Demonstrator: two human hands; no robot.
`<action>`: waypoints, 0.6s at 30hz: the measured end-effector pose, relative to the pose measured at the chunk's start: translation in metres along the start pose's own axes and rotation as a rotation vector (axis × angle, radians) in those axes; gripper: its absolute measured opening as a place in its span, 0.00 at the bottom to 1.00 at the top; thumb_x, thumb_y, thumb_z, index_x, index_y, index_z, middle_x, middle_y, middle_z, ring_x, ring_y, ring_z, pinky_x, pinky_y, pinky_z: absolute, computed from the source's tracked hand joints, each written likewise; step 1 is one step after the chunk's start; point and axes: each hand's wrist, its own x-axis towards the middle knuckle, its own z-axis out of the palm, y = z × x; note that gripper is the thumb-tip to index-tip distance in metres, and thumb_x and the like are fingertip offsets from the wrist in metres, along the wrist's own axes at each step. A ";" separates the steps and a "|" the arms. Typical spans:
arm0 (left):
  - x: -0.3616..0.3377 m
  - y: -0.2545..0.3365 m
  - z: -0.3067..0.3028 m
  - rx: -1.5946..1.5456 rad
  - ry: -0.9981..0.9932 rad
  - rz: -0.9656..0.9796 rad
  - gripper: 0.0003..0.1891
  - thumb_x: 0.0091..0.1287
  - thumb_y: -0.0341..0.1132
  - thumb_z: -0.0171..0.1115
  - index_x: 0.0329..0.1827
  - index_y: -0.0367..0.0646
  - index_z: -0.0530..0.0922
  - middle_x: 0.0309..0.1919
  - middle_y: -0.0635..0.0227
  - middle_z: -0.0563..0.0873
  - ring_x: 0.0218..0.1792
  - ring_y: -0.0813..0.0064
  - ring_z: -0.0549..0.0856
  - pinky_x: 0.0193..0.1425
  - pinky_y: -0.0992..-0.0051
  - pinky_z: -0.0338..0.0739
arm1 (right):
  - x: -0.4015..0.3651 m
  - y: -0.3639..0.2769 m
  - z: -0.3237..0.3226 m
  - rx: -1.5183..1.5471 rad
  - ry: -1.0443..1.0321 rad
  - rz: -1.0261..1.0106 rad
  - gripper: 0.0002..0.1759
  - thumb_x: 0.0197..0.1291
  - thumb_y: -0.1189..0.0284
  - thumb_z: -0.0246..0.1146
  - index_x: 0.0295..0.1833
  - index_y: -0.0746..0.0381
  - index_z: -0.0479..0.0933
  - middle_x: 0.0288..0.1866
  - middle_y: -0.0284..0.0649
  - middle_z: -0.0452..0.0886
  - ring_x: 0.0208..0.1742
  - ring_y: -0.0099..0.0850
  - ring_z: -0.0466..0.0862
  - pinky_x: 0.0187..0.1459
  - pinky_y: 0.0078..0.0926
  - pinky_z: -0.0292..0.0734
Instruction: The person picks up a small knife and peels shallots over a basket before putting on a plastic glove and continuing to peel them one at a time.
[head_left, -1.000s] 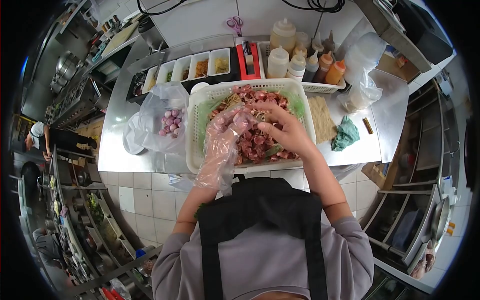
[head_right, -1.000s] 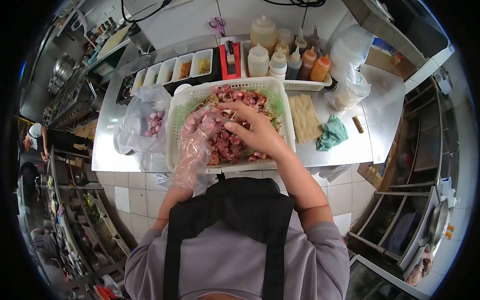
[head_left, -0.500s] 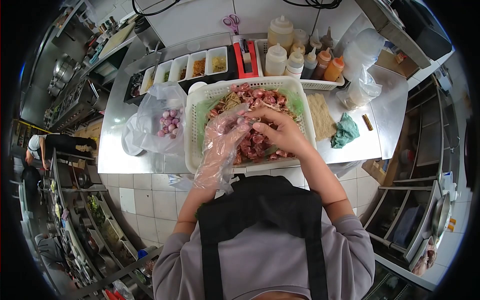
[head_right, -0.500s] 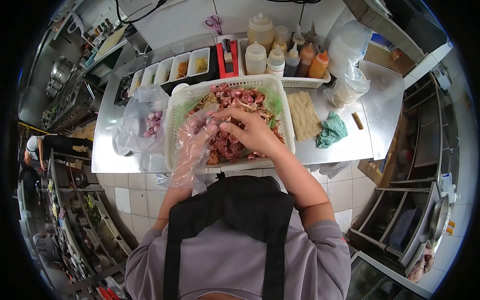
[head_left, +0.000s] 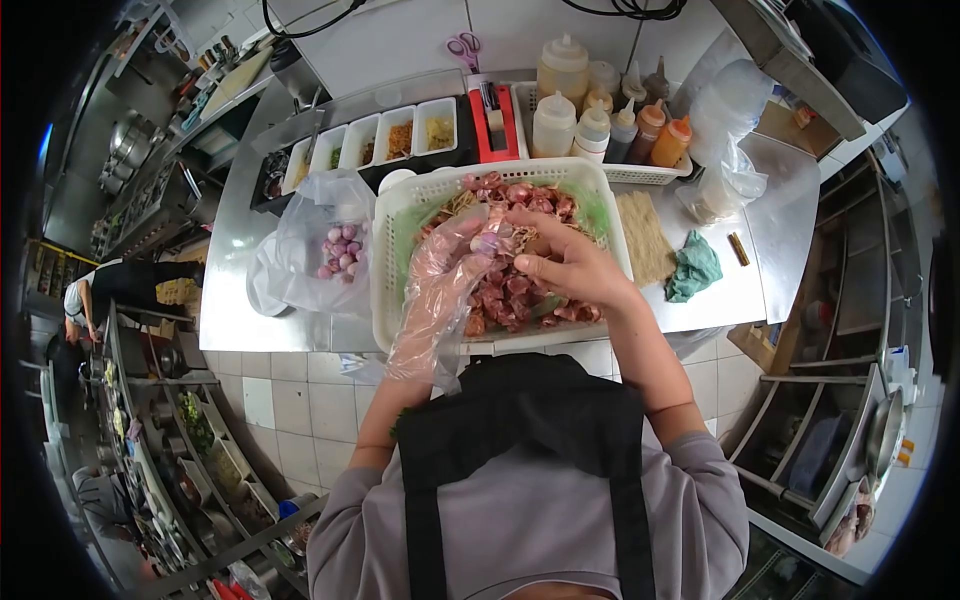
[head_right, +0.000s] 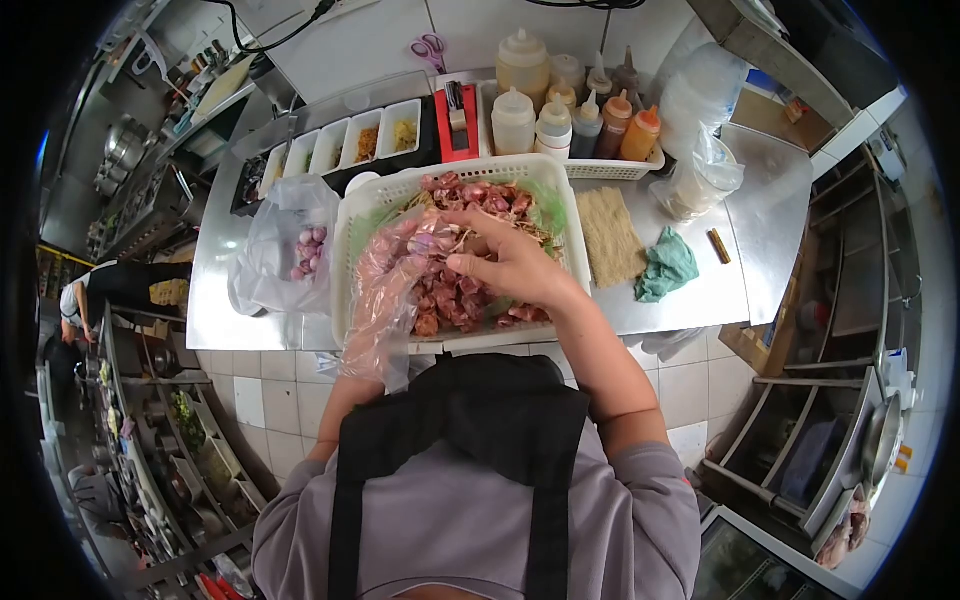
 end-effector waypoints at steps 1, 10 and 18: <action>0.001 -0.003 -0.003 0.080 0.021 -0.014 0.22 0.62 0.28 0.62 0.60 0.35 0.70 0.55 0.58 0.77 0.53 0.69 0.79 0.56 0.70 0.77 | 0.001 -0.002 0.000 0.001 0.002 0.000 0.23 0.64 0.69 0.59 0.64 0.58 0.68 0.27 0.27 0.71 0.23 0.13 0.64 0.23 0.13 0.58; 0.008 -0.020 0.001 0.001 0.134 0.083 0.22 0.62 0.29 0.63 0.59 0.37 0.71 0.49 0.60 0.79 0.49 0.72 0.80 0.57 0.72 0.76 | 0.011 0.009 0.011 -0.223 0.151 -0.255 0.16 0.62 0.73 0.60 0.56 0.61 0.76 0.49 0.36 0.82 0.50 0.23 0.78 0.55 0.22 0.69; 0.008 -0.018 0.009 -0.021 0.176 0.162 0.25 0.61 0.26 0.63 0.62 0.37 0.68 0.46 0.58 0.81 0.47 0.72 0.81 0.56 0.72 0.75 | 0.015 0.014 0.006 -0.104 0.169 -0.169 0.17 0.63 0.72 0.59 0.58 0.61 0.75 0.54 0.38 0.80 0.54 0.24 0.76 0.58 0.23 0.68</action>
